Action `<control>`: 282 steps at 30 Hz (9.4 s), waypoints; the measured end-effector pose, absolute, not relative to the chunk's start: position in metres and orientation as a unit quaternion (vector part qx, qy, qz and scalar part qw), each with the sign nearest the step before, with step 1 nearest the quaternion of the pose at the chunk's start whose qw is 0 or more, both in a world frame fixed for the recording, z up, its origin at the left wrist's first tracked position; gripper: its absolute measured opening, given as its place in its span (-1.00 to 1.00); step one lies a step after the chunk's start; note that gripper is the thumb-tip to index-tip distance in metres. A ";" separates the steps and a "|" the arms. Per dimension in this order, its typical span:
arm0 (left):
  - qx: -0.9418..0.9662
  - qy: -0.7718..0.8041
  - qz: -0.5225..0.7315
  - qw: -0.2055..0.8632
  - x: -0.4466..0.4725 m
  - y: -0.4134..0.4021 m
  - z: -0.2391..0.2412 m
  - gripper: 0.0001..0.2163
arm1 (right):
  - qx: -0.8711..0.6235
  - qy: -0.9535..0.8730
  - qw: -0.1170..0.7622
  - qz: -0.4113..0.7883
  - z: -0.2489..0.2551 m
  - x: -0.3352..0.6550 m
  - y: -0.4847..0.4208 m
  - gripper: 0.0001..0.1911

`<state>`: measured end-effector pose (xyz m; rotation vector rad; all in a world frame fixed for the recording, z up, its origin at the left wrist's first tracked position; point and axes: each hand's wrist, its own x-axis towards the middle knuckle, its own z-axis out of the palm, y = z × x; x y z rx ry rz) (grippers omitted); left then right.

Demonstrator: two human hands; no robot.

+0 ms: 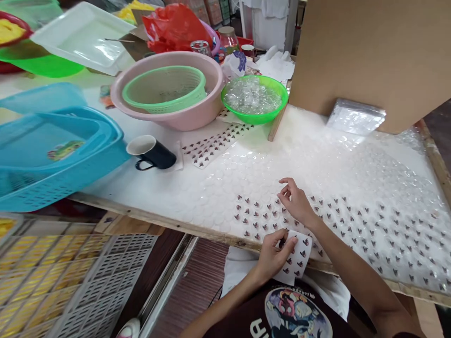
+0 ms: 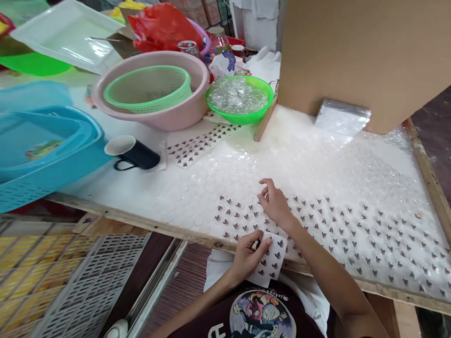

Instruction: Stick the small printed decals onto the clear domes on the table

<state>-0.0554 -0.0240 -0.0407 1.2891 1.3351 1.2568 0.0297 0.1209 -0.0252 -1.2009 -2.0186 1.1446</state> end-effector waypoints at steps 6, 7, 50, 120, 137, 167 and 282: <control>0.526 0.532 0.502 0.434 -0.056 -0.022 -0.038 -0.66 | -0.432 -0.681 0.235 0.542 -0.024 0.024 0.130 -0.80; 0.528 0.531 0.502 0.433 -0.055 -0.022 -0.038 -0.66 | -0.437 -0.683 0.227 0.539 -0.025 0.022 0.131 -0.83; 0.405 0.584 0.532 0.461 -0.052 -0.019 -0.041 -0.57 | -0.429 -0.646 0.174 0.607 0.017 0.113 0.058 -0.69; 0.524 0.567 0.504 0.387 -0.050 -0.018 -0.039 -0.63 | -0.505 -0.746 0.237 0.362 -0.040 0.075 0.135 -0.52; 0.538 0.574 0.492 0.372 -0.048 -0.016 -0.039 -0.64 | -0.631 -0.630 0.254 0.373 -0.027 0.153 0.164 -0.88; 0.504 0.587 0.493 0.398 -0.049 -0.017 -0.039 -0.61 | -0.517 -0.670 0.221 0.485 0.006 0.142 0.100 -0.76; 0.524 0.584 0.448 0.429 -0.044 -0.016 -0.039 -0.61 | -0.645 -0.663 0.184 0.332 -0.037 0.178 0.165 -0.89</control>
